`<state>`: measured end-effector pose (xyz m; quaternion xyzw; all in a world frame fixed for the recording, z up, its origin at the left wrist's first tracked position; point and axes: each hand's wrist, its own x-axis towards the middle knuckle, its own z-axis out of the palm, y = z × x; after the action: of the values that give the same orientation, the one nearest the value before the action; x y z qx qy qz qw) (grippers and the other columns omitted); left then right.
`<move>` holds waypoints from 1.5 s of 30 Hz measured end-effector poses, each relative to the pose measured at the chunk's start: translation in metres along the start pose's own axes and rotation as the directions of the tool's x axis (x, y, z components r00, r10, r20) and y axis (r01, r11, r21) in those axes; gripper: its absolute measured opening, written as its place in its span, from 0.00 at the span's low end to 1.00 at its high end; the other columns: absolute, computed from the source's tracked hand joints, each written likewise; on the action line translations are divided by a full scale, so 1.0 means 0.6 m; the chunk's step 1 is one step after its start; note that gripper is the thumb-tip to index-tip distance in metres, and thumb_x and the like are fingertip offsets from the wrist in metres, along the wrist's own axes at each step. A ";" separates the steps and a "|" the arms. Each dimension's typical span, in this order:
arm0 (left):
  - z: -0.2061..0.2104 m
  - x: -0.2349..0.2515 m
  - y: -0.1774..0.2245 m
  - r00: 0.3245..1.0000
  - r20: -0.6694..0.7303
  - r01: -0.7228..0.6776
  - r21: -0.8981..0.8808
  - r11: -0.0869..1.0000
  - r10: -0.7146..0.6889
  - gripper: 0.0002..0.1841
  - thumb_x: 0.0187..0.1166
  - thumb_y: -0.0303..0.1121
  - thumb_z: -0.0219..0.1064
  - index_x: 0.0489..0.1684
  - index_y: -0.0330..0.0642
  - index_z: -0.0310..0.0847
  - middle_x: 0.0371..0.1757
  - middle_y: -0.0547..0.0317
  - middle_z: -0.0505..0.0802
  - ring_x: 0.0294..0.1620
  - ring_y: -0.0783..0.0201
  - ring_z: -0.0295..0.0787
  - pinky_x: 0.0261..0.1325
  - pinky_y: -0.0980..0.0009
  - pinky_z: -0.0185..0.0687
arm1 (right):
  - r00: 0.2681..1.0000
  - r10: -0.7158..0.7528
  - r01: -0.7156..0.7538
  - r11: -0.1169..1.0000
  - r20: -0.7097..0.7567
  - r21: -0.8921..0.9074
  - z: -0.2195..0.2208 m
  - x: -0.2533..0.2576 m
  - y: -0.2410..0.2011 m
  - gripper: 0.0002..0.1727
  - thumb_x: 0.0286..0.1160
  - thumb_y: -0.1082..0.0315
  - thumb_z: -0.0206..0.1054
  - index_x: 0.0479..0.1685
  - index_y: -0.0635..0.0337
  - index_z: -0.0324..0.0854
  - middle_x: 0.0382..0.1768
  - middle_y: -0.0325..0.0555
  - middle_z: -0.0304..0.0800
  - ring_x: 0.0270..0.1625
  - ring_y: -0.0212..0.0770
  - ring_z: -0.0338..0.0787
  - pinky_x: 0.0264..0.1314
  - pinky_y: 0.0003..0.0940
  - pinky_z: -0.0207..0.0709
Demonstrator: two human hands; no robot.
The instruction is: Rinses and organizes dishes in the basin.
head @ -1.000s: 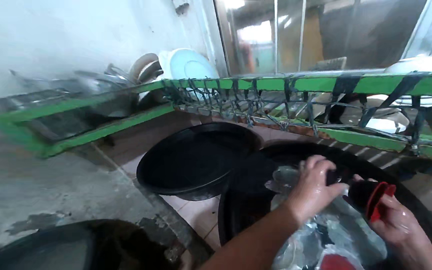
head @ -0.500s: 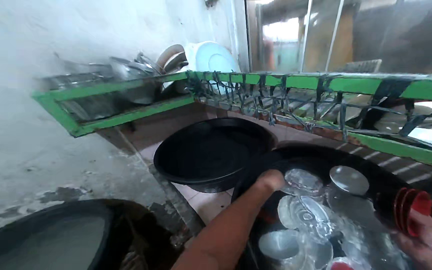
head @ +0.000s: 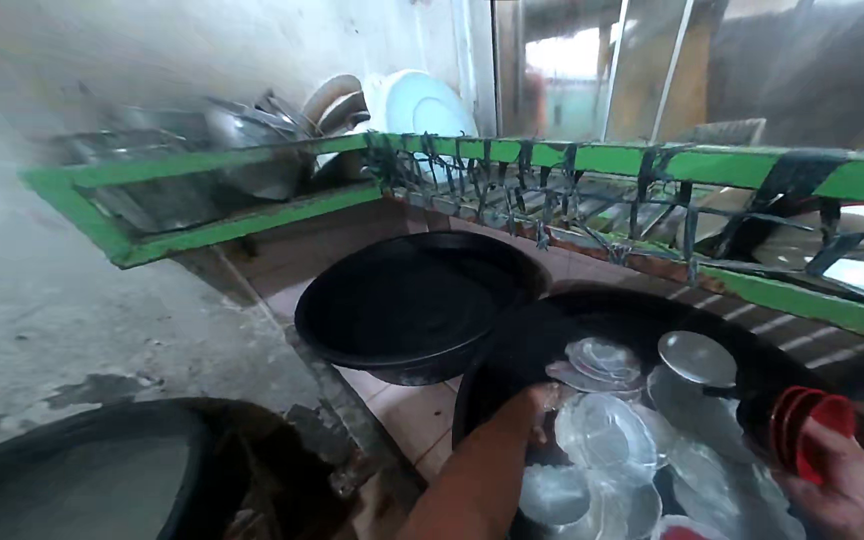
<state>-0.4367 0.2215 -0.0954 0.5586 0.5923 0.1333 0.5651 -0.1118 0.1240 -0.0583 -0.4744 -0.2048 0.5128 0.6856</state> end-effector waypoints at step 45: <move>0.018 -0.054 0.015 0.989 -0.093 0.139 0.843 0.520 -0.113 0.23 0.90 0.35 0.57 0.77 0.28 0.73 0.79 0.31 0.78 0.82 0.34 0.70 0.83 0.38 0.62 | 1.000 -0.006 0.006 1.000 -0.012 0.001 0.018 -0.014 -0.004 0.11 0.86 0.69 0.56 0.62 0.50 0.74 0.37 0.39 0.90 0.34 0.33 0.92 0.32 0.32 0.88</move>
<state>-0.4321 0.1931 -0.0750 0.7161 0.6288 -0.2040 0.2238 -0.1223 0.1210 -0.0495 -0.4764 -0.2017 0.5081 0.6886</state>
